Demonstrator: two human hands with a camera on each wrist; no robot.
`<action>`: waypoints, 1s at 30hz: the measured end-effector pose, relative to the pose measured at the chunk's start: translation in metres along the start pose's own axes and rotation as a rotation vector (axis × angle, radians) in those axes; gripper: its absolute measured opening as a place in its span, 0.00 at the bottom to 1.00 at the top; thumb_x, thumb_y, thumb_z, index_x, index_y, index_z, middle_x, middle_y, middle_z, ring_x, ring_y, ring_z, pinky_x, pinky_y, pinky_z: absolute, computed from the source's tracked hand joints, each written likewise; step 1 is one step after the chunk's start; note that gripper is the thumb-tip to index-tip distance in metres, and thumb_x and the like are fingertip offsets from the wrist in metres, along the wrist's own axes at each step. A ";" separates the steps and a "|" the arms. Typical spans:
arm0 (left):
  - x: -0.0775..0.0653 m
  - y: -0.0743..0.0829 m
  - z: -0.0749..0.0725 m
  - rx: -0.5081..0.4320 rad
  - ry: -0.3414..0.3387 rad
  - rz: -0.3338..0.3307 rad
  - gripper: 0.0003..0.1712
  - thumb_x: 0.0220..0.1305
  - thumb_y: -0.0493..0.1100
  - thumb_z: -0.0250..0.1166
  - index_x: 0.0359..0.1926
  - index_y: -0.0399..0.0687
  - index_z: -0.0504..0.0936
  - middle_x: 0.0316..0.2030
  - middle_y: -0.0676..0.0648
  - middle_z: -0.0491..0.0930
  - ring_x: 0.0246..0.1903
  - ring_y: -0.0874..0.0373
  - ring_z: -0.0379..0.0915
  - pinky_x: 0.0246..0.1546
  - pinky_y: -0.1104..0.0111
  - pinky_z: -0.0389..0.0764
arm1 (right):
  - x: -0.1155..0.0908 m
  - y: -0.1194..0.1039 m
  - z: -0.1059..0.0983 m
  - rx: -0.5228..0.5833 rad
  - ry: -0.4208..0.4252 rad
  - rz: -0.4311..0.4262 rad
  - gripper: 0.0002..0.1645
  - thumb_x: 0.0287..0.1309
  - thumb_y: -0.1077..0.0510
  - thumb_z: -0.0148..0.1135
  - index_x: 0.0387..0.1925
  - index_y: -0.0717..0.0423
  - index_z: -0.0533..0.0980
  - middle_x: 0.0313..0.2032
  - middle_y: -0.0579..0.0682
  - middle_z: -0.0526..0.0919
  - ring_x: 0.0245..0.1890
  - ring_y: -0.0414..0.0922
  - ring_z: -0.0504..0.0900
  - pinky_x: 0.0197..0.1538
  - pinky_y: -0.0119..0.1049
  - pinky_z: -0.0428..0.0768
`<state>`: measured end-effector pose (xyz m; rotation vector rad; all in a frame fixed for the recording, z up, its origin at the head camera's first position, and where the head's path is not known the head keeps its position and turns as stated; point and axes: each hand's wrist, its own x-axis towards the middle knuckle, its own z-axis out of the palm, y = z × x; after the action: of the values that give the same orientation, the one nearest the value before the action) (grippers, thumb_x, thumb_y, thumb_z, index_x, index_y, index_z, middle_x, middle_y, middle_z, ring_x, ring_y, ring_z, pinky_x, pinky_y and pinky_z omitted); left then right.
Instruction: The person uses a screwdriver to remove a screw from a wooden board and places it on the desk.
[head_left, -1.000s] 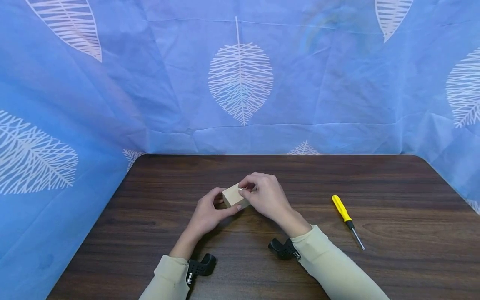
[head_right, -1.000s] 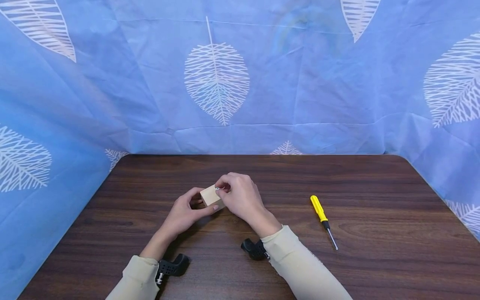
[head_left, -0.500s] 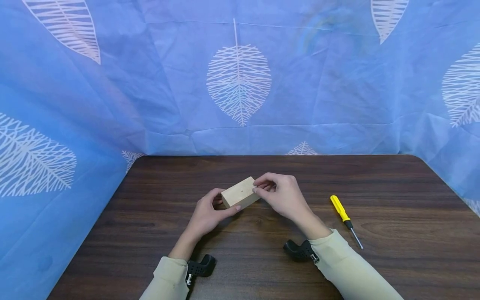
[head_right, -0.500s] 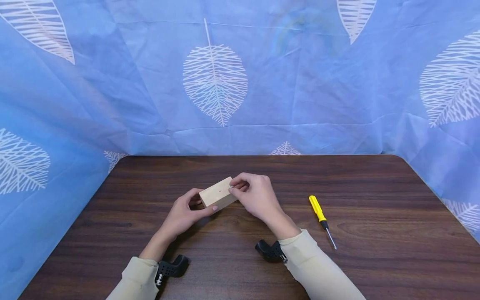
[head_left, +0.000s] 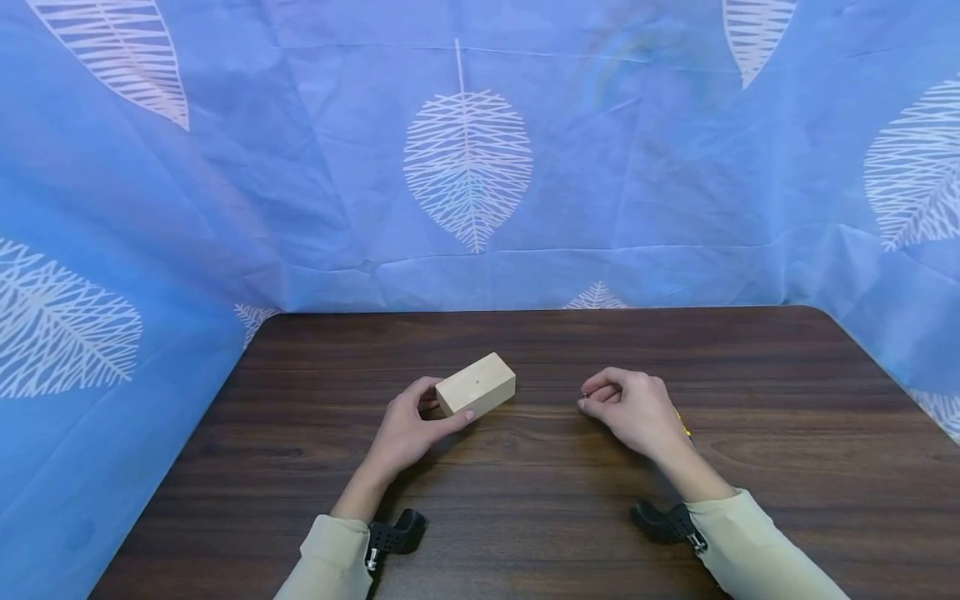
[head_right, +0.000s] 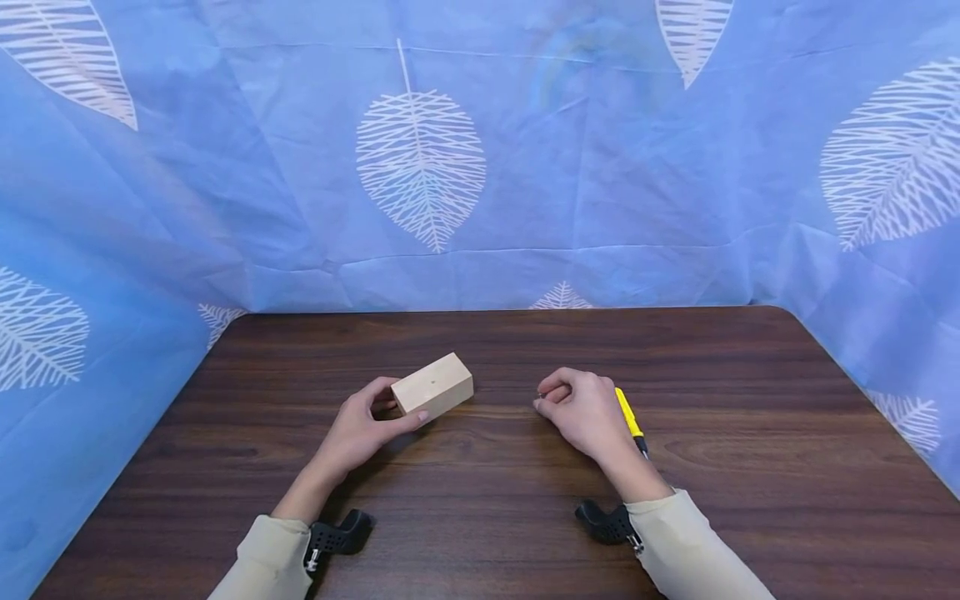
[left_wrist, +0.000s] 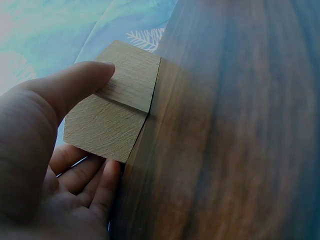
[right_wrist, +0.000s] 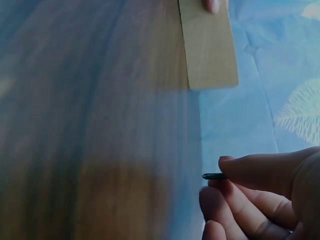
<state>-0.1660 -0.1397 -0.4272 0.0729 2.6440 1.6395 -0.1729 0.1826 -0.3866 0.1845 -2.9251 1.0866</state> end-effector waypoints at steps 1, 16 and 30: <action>0.000 0.000 0.000 -0.001 0.001 -0.001 0.29 0.63 0.54 0.80 0.63 0.55 0.83 0.61 0.43 0.84 0.64 0.40 0.80 0.62 0.44 0.83 | -0.001 0.002 -0.001 -0.007 -0.005 0.012 0.11 0.66 0.54 0.75 0.45 0.55 0.87 0.35 0.46 0.92 0.31 0.37 0.87 0.42 0.43 0.85; 0.004 -0.002 -0.001 -0.004 0.003 -0.005 0.30 0.63 0.54 0.80 0.62 0.54 0.83 0.61 0.43 0.84 0.64 0.40 0.81 0.62 0.43 0.83 | 0.001 0.013 0.006 -0.077 0.002 0.064 0.13 0.61 0.52 0.78 0.38 0.54 0.83 0.26 0.39 0.89 0.28 0.37 0.83 0.40 0.42 0.81; 0.001 -0.017 0.001 -0.013 0.006 -0.018 0.30 0.61 0.53 0.82 0.62 0.56 0.84 0.59 0.44 0.85 0.63 0.41 0.82 0.60 0.46 0.85 | -0.006 0.017 0.025 -0.065 0.051 0.078 0.12 0.63 0.51 0.77 0.35 0.53 0.83 0.24 0.40 0.88 0.27 0.37 0.82 0.39 0.41 0.82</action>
<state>-0.1673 -0.1467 -0.4427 0.0438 2.6299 1.6547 -0.1678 0.1800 -0.4169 0.0409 -2.9395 0.9878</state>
